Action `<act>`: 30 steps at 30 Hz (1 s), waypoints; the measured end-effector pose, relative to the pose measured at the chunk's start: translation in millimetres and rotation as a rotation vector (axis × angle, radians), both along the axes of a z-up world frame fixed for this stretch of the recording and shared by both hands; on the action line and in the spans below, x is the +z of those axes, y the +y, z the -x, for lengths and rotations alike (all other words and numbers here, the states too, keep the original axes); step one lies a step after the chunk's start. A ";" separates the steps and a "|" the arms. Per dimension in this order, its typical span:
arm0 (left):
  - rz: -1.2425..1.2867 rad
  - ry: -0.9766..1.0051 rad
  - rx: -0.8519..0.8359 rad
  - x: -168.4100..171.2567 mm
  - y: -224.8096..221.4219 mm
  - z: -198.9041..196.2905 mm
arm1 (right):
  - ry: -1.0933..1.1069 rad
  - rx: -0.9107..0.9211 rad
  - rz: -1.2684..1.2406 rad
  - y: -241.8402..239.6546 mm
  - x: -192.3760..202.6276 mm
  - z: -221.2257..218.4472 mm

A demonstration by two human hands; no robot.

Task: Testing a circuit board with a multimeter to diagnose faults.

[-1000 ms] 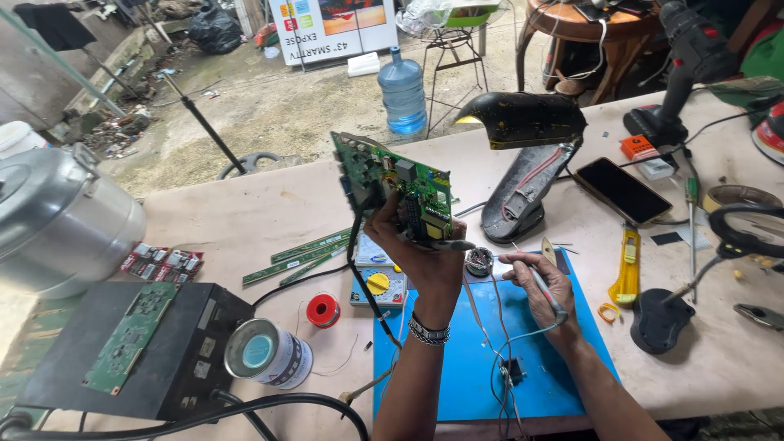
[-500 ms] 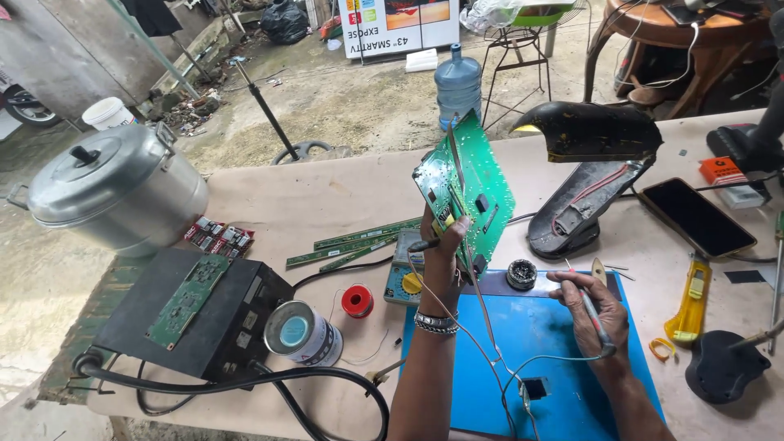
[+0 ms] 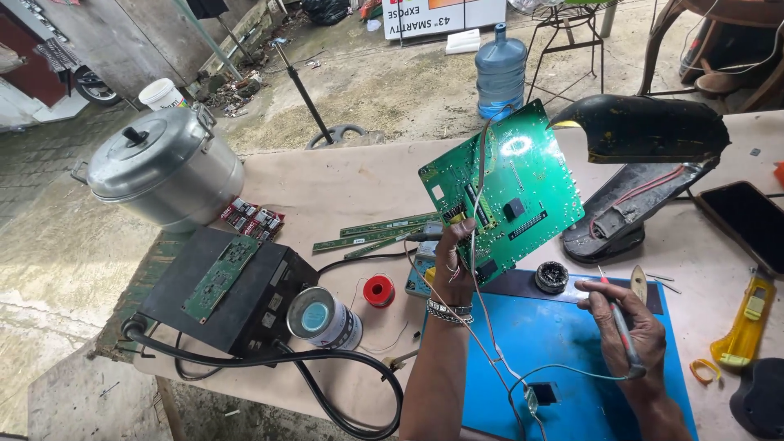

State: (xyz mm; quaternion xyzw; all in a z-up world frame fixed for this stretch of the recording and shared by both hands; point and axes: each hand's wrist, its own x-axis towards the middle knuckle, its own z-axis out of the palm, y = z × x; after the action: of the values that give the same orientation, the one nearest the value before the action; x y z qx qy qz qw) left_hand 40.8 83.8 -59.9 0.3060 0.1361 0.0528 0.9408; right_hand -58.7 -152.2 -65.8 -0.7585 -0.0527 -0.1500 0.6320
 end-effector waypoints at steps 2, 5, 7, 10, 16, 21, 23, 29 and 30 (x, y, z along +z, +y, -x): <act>0.014 -0.004 -0.011 -3.4 0.2 -1.6 | -0.002 0.004 0.014 -1.2 -1.8 -1.5; -0.043 -0.015 -0.032 13.3 -1.6 10.3 | -0.017 0.015 0.016 -3.8 -8.5 -4.4; -0.112 -0.022 -0.042 22.3 -3.0 16.6 | -0.031 0.022 0.005 -4.7 -11.3 -6.3; -0.105 -0.061 -0.017 -4.1 1.7 12.2 | -0.014 0.009 0.021 -4.8 -9.3 -5.3; -0.188 0.102 0.006 -0.5 1.3 7.1 | -0.010 0.006 0.018 -5.9 -13.8 -7.0; -0.368 -0.100 0.030 -0.4 0.5 13.0 | -0.004 0.005 0.028 -3.9 -7.4 -4.1; -0.615 -0.332 0.118 41.9 -10.3 25.7 | -0.002 0.000 0.027 -2.7 -8.4 -4.3; -0.905 -0.713 0.320 106.9 -38.5 53.1 | -0.005 0.002 0.006 -3.2 -8.7 -5.4; -0.936 -0.741 0.381 110.2 -41.6 55.4 | -0.019 0.009 -0.005 -2.9 -9.5 -5.8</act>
State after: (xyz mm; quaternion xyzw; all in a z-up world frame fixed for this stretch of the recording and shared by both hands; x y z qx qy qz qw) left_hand -14.7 42.2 50.2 0.6173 -0.1845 0.3764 0.6658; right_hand -52.9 -155.1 -75.4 -0.7551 -0.0617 -0.1547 0.6342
